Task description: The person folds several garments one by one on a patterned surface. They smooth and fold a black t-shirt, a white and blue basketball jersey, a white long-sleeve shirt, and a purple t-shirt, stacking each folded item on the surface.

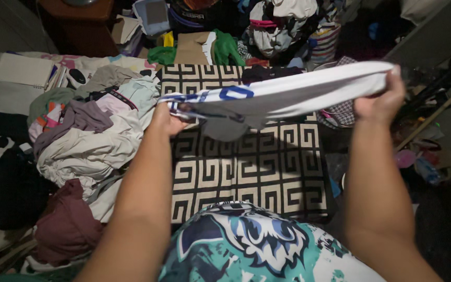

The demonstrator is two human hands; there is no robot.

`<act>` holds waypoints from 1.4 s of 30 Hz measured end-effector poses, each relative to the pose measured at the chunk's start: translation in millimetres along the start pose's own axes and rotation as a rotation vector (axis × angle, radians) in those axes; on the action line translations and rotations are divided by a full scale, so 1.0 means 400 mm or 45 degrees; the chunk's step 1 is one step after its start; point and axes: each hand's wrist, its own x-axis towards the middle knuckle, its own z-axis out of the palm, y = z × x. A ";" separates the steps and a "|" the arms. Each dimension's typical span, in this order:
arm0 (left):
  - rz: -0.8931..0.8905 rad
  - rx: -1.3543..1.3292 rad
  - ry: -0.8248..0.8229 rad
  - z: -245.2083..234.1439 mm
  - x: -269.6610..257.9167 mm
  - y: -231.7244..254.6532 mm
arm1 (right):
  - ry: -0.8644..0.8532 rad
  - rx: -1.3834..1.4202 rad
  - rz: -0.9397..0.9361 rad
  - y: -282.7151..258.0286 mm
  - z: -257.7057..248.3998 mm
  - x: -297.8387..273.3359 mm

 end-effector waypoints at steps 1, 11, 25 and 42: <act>0.035 -0.051 -0.012 -0.020 0.015 -0.011 | 0.043 -0.165 -0.072 0.008 -0.031 -0.001; 0.317 -0.109 0.032 -0.307 0.030 0.170 | 0.600 -1.075 -0.218 -0.005 -0.349 -0.056; 1.053 2.625 0.035 0.002 -0.188 -0.393 | -0.253 -2.336 0.469 0.420 -0.372 -0.405; 0.991 1.820 0.052 -0.090 -0.240 -0.269 | -0.545 -2.865 0.627 0.504 -0.067 -0.513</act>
